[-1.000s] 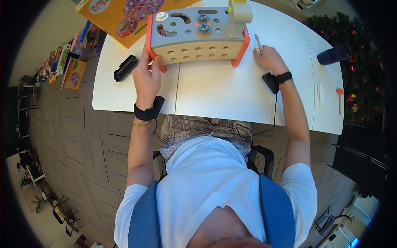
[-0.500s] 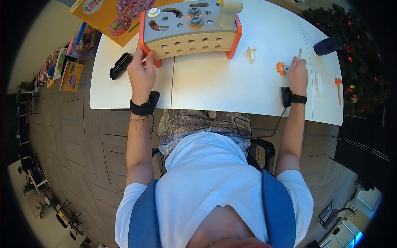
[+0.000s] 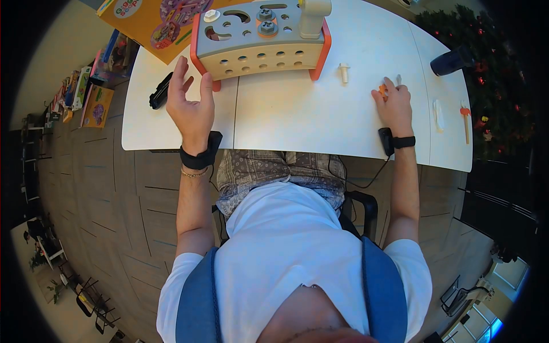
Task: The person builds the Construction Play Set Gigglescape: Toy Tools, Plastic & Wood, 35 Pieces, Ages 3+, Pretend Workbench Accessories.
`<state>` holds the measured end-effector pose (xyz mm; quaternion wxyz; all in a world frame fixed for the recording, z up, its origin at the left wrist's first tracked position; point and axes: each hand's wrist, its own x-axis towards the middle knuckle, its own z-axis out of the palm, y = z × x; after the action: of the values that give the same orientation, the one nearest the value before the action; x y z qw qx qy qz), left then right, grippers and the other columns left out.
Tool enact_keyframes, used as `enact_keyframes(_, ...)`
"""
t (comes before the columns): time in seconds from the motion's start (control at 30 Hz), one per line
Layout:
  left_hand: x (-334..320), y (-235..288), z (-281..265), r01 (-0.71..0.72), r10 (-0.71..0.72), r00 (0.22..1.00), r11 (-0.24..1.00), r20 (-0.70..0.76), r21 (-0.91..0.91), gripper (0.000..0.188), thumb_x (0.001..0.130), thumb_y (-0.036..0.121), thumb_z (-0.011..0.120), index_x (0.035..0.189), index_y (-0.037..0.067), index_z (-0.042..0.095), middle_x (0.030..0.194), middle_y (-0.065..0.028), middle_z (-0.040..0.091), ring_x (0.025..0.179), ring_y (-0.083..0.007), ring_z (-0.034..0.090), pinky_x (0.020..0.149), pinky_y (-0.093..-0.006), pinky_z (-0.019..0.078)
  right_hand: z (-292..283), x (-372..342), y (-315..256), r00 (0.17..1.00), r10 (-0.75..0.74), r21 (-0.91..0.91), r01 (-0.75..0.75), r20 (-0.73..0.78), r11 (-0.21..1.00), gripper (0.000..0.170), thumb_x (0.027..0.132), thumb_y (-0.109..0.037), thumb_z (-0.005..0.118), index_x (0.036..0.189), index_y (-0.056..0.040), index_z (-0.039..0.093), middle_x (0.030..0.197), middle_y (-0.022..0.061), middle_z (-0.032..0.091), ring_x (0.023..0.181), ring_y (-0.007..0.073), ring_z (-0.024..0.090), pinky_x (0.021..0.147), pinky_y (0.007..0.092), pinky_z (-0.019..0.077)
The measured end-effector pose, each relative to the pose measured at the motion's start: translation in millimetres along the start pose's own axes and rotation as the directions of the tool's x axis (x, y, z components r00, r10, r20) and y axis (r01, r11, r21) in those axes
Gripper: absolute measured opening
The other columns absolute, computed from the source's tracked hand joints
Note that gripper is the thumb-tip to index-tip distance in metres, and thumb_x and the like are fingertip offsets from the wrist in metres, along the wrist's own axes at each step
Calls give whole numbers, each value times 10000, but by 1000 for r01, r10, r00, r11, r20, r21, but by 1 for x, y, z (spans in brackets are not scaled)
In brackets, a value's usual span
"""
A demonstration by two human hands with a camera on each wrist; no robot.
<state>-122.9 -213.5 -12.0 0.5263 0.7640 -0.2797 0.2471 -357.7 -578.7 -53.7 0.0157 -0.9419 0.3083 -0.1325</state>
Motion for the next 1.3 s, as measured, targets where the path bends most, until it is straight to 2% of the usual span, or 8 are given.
enact_keyframes(0.23,-36,52,-2,374,-179,897,796,405,-475,207,1002,95,610,1147,-21,701,857,-79,744,823,-111,682,745,-242,529,24,0,-6,984,-177,-44,176,-19,983,261,995,-213,590,1110,21,587,1071,245,579,969,398,567,854,450,485)
enact_keyframes(0.3,-45,61,9,518,-160,722,771,673,-371,255,985,106,635,1212,-2,680,957,-120,743,866,-149,695,754,-276,557,15,-3,-11,977,-183,421,122,106,899,296,1017,-238,571,1149,27,583,1007,191,599,936,311,579,816,408,487)
enact_keyframes(0.53,-81,73,80,160,198,785,851,587,-501,479,890,67,739,1349,28,607,1252,-183,683,1074,-216,696,843,-342,596,-20,-52,-114,729,-393,760,-641,560,-106,446,1101,-439,362,1261,-67,547,1047,10,557,803,76,452,667,236,395)
enact_keyframes(0.77,-77,60,72,341,-33,809,839,587,-423,299,891,71,751,1172,-17,699,969,-131,764,853,-170,739,741,-265,615,6,-9,-123,989,45,753,76,-140,653,517,1028,-502,507,1075,3,610,647,93,579,604,194,563,561,338,434)
enact_keyframes(0.83,-77,47,66,792,-367,541,525,757,-312,242,922,94,734,1132,-24,709,958,-108,763,828,-143,731,714,-238,606,-15,32,-103,977,208,452,-170,-37,876,535,946,-516,632,964,18,661,627,177,622,622,303,646,592,400,490)
enact_keyframes(0.93,-82,29,62,835,-408,519,432,751,-342,252,957,126,702,1153,-32,692,1004,-102,755,859,-120,719,728,-232,603,12,76,-76,990,123,212,-135,71,968,522,910,-497,674,906,24,686,714,219,683,708,387,682,656,443,533)
enact_keyframes(1.17,-82,20,50,874,-493,486,266,721,-407,268,968,137,690,1189,-13,673,1085,-95,734,947,-115,702,796,-259,615,-2,69,-76,939,-92,216,19,331,976,463,899,-443,699,893,20,702,745,224,707,731,355,710,695,404,554)
enact_keyframes(1.3,-81,22,51,857,-502,508,214,700,-468,247,964,129,694,1169,-10,682,1063,-87,732,922,-111,701,809,-270,617,-45,10,-102,887,-370,941,-169,275,294,285,944,-185,697,1171,-30,623,903,40,720,761,49,618,614,228,488)
